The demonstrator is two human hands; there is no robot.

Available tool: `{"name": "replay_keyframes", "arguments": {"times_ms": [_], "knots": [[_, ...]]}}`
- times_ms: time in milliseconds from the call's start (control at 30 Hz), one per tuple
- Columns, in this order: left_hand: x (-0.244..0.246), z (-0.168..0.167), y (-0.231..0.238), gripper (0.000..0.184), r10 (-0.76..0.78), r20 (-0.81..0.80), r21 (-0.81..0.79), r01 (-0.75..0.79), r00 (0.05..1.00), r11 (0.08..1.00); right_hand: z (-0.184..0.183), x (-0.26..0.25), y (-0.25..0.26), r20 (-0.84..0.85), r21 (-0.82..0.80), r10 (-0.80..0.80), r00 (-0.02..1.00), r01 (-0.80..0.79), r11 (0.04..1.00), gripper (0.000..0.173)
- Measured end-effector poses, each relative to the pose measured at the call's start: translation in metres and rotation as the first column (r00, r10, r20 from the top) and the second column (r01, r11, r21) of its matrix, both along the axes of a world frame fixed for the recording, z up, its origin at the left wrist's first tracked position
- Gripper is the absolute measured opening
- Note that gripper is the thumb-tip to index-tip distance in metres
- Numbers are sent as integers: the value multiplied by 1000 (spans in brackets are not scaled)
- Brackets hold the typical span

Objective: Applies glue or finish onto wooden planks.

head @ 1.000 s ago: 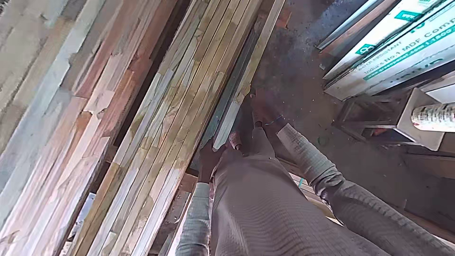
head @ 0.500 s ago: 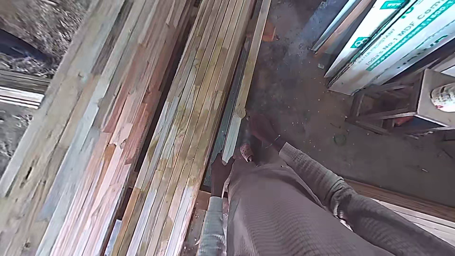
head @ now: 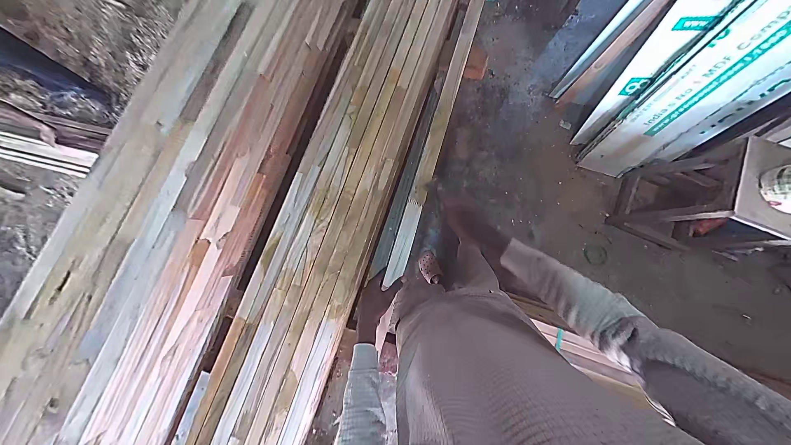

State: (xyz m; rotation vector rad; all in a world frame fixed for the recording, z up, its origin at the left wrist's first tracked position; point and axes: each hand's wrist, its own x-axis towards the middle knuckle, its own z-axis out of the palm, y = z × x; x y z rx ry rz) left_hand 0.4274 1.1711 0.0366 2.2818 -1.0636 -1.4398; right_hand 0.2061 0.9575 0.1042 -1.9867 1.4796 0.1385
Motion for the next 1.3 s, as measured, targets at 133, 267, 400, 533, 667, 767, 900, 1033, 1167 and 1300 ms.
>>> {"name": "replay_keyframes", "arguments": {"times_ms": [133,267,400,533,667,767,900,1033,1167,1300], "knots": [[-21,11,3,67,-21,162,-19,24,987,1000,-8,17,-61,-53,-12,-73,996,72,997,35],[-21,16,-3,66,-4,170,-21,8,985,1000,15,43,44,38,19,91,995,-92,996,13],[-13,14,-6,65,-33,107,35,29,994,999,28,49,97,-149,223,313,938,-276,935,31],[-32,34,-14,64,-148,336,155,100,930,983,39,11,55,82,9,144,986,-145,989,29],[-47,42,-17,62,-193,394,252,96,899,963,2,14,-12,133,-76,11,991,-1,997,55],[-43,39,-17,62,-176,349,262,84,920,961,-36,8,2,255,-70,-49,966,69,995,46],[-45,43,-17,60,-136,359,237,51,923,970,-24,-11,61,-9,-116,174,985,-174,978,57],[-79,47,-22,51,-125,389,250,26,913,968,18,-9,16,-155,-90,79,985,-93,992,42],[-82,46,-23,48,-151,395,256,49,906,965,41,29,-29,-308,-77,75,948,-103,992,31],[-83,46,-21,47,-121,406,199,42,906,979,30,42,71,-270,-5,343,900,-357,934,21]]}}
